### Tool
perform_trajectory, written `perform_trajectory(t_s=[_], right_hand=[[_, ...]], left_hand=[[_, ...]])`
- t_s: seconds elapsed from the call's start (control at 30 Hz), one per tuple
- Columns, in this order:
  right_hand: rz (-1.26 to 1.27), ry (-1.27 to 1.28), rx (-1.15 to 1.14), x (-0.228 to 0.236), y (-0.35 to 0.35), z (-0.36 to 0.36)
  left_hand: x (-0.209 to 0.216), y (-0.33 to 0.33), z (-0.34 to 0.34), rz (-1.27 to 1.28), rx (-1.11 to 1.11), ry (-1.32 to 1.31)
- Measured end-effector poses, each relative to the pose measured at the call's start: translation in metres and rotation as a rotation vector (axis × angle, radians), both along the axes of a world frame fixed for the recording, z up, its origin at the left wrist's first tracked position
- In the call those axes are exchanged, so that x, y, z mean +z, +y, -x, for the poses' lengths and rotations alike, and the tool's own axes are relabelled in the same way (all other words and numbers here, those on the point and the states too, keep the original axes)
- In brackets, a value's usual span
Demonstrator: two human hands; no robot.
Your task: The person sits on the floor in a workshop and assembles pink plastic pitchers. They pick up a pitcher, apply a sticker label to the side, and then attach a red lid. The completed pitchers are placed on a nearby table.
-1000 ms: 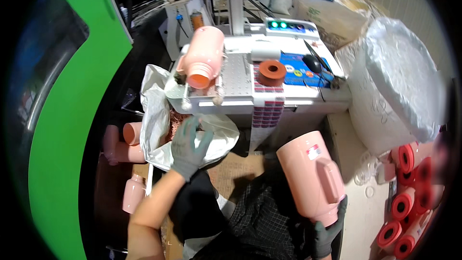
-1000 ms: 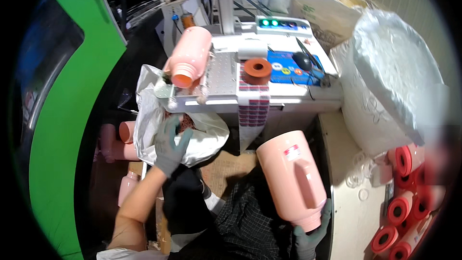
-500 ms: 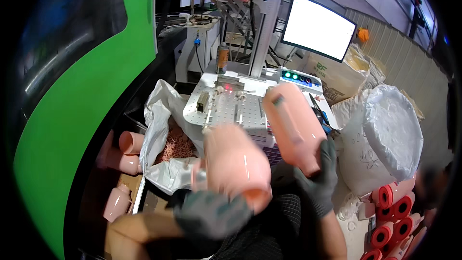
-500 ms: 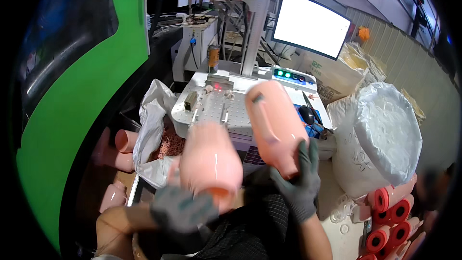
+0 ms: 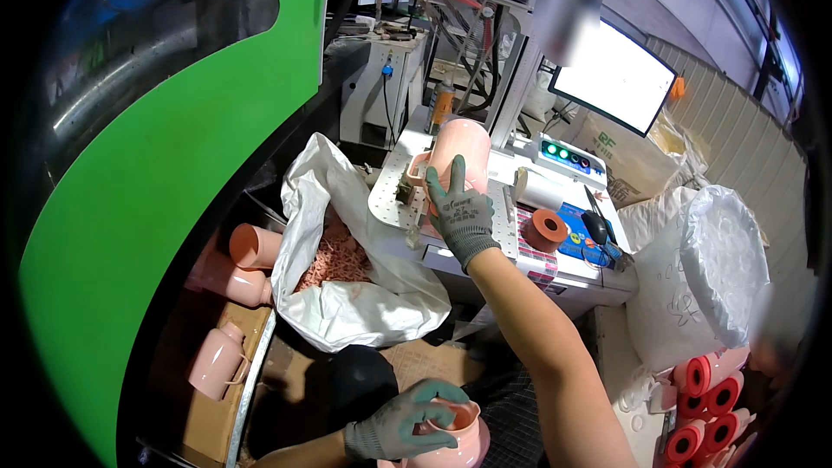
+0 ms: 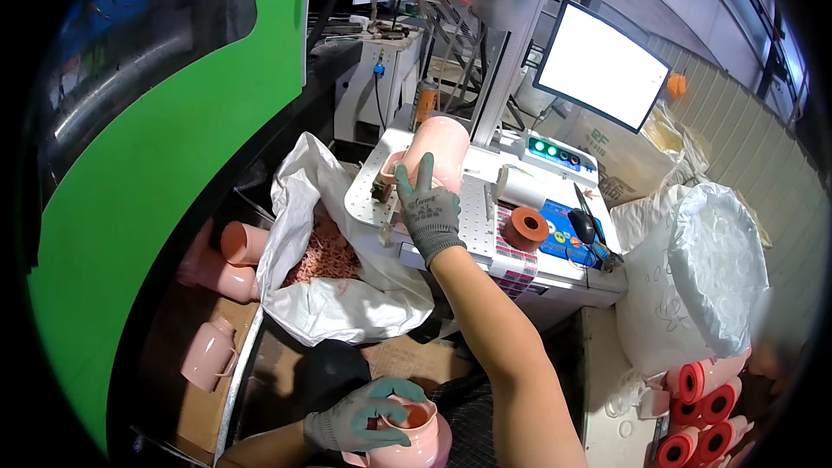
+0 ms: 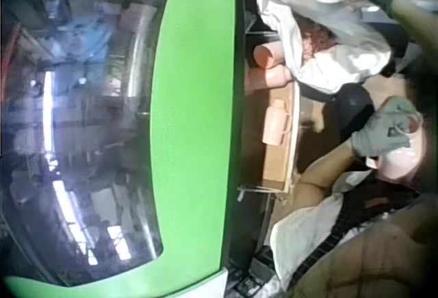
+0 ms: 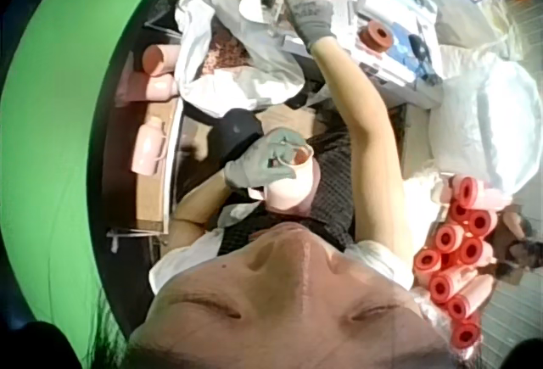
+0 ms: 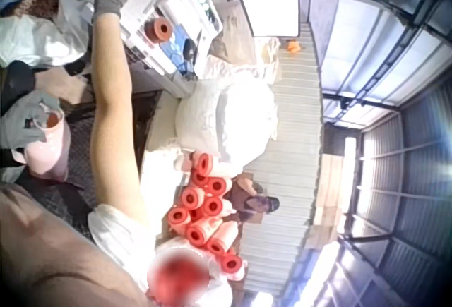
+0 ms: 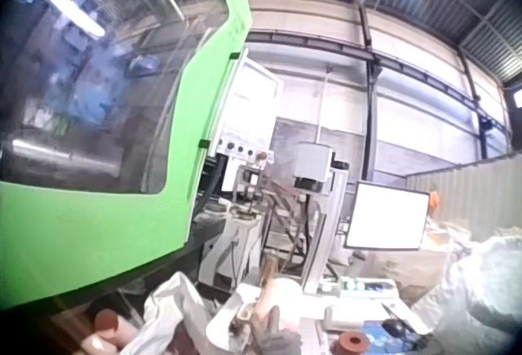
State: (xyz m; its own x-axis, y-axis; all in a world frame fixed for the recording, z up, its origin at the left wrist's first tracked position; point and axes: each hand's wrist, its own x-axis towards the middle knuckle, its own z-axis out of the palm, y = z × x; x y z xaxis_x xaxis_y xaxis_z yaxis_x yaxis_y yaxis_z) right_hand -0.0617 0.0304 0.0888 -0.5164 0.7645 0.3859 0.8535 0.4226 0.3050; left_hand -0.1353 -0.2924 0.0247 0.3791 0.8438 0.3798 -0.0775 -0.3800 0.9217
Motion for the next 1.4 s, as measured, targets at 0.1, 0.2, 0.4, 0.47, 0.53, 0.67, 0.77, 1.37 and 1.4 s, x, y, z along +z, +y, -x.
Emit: perform_trajectory(t_s=[0.1,0.2,0.4,0.47,0.53,0.67,0.77,1.37,1.4], right_hand=[[-0.074,0.091,0.083,-0.009,0.007,-0.014],[-0.082,0.349,0.140,-0.033,0.015,-0.019],[-0.169,0.547,0.511,-0.026,-0.104,-0.081],[-0.203,0.531,0.474,-0.061,-0.175,-0.169],[0.004,0.584,0.188,-0.082,-0.264,-0.258],[-0.099,0.655,-0.424,-0.080,-0.438,-0.408],[-0.517,0.658,-0.925,-0.037,-0.590,-0.521],[-0.643,0.152,-1.712,-0.089,-0.793,-0.672],[-0.655,0.123,-1.549,-0.060,-0.753,-0.650]], left_hand=[[0.009,0.012,-0.003,-0.072,-0.027,0.084],[0.024,0.031,-0.006,-0.037,-0.252,0.282],[0.029,0.032,-0.006,-0.196,-0.315,-0.013],[0.044,0.031,0.009,0.058,-0.368,0.161],[0.018,0.044,0.044,0.091,-0.289,0.452],[0.045,0.037,-0.002,0.238,0.006,0.104],[-0.016,0.049,-0.015,0.307,-0.050,0.218],[-0.048,0.018,-0.036,0.404,0.058,0.233],[-0.051,0.016,-0.027,0.293,0.083,0.307]])
